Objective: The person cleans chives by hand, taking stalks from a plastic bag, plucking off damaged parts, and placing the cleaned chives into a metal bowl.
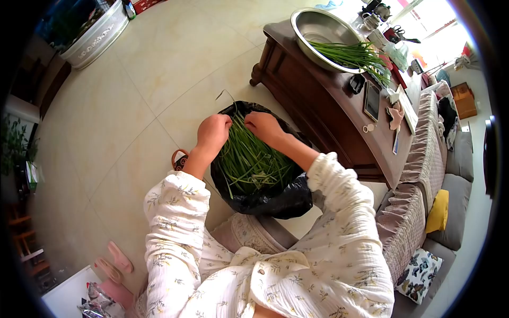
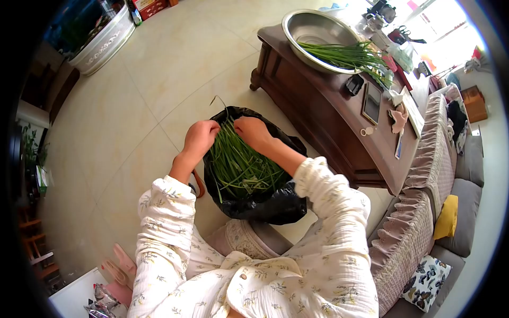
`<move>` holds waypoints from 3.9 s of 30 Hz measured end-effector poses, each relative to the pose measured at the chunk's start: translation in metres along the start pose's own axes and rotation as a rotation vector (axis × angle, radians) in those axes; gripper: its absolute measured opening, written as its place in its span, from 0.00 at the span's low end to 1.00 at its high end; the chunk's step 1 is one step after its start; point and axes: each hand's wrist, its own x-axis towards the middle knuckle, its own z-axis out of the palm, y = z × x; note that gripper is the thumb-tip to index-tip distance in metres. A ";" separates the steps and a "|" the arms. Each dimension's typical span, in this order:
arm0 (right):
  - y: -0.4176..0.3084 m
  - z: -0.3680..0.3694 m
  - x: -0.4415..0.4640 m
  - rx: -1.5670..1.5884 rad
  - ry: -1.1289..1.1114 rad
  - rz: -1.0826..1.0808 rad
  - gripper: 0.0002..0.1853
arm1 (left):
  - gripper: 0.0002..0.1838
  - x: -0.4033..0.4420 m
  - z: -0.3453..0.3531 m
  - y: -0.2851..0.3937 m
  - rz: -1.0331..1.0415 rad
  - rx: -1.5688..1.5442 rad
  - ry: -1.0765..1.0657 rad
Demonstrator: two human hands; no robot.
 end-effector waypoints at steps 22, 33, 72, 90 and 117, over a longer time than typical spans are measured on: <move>-0.023 -0.044 -0.016 0.439 0.325 0.175 0.06 | 0.08 -0.005 0.004 0.007 0.092 -0.089 0.100; -0.128 -0.199 -0.076 0.829 0.762 -0.083 0.02 | 0.10 0.008 0.001 0.015 0.020 -0.558 0.055; 0.017 -0.133 -0.088 1.167 0.475 0.451 0.05 | 0.06 -0.040 0.047 0.022 0.266 0.292 -0.773; -0.027 -0.088 -0.075 1.218 0.174 0.413 0.08 | 0.07 -0.007 0.030 0.071 -0.032 -1.137 -0.401; -0.029 -0.095 -0.087 1.129 -0.078 0.356 0.10 | 0.12 -0.013 0.036 0.062 -0.060 -1.089 -0.477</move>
